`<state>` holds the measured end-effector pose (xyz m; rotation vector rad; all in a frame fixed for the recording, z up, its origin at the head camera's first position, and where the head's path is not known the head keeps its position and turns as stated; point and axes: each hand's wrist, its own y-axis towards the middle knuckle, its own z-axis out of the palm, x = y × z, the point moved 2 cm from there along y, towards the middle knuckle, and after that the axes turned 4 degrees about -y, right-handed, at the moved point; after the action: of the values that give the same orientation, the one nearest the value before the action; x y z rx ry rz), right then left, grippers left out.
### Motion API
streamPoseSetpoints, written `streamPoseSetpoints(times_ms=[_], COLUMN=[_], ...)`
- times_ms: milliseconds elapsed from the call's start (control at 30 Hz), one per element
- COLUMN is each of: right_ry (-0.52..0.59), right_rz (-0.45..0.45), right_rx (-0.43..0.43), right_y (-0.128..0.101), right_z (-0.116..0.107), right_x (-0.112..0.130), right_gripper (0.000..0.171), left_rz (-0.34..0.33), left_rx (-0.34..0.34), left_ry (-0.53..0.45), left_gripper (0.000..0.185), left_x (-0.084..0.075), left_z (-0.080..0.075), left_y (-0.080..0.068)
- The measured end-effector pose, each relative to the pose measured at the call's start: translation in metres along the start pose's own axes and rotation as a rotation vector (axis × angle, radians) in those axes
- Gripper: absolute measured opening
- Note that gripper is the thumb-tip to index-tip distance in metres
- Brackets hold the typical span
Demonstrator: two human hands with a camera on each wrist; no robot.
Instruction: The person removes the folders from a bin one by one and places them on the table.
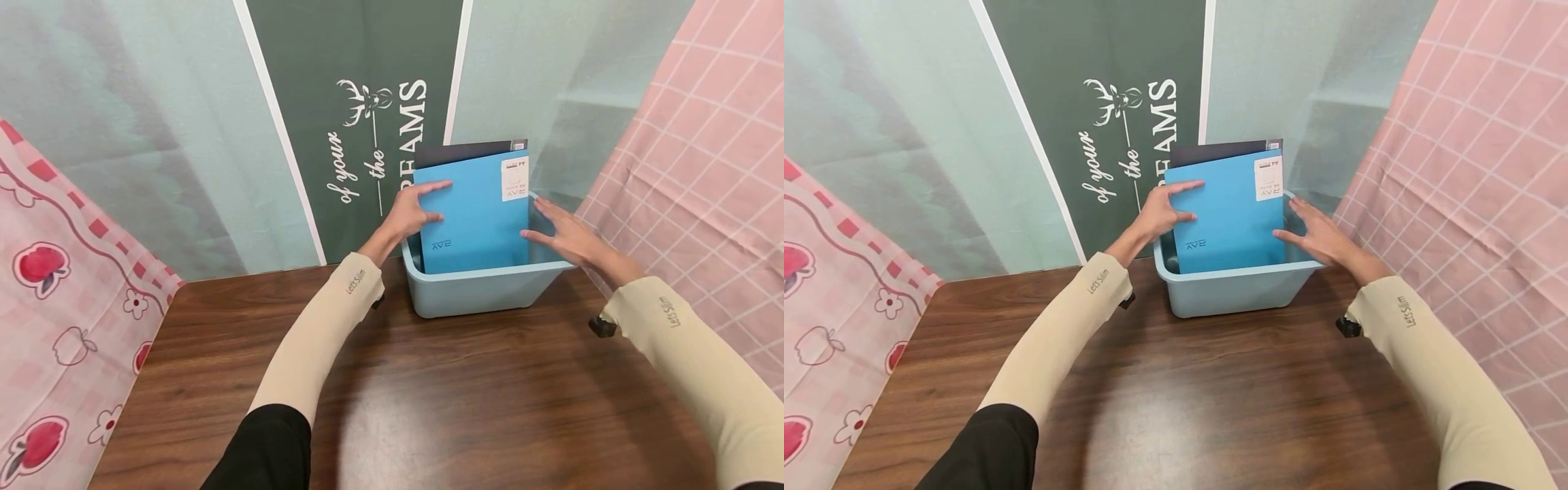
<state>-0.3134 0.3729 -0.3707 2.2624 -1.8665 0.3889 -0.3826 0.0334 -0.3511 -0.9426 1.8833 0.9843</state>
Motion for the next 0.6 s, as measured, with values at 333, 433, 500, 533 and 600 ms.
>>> streamPoseSetpoints(times_ms=[333, 433, 500, 533, 600], right_ry=[-0.002, -0.002, -0.002, -0.002, -0.001], right_rz=[-0.009, -0.01, -0.011, -0.013, -0.016], right_rx=[-0.003, -0.002, -0.001, -0.002, -0.003], right_y=[0.0, 0.0, 0.001, 0.001, 0.001], right_z=[0.0, -0.001, -0.001, -0.001, 0.0], right_x=[0.0, -0.001, -0.002, -0.002, -0.001], right_gripper=[0.1, 0.1, 0.1, 0.099, 0.1], left_rz=[0.005, 0.009, 0.008, 0.003, -0.006], left_rx=[-0.041, -0.047, -0.048, -0.047, -0.05], left_ry=[-0.029, -0.023, -0.019, -0.023, -0.033], left_gripper=[0.069, 0.069, 0.069, 0.069, 0.069], left_x=[-0.006, -0.009, -0.011, -0.012, -0.014], left_z=[-0.004, -0.005, -0.006, -0.006, -0.008], left_y=[-0.003, -0.003, -0.004, -0.004, -0.005])
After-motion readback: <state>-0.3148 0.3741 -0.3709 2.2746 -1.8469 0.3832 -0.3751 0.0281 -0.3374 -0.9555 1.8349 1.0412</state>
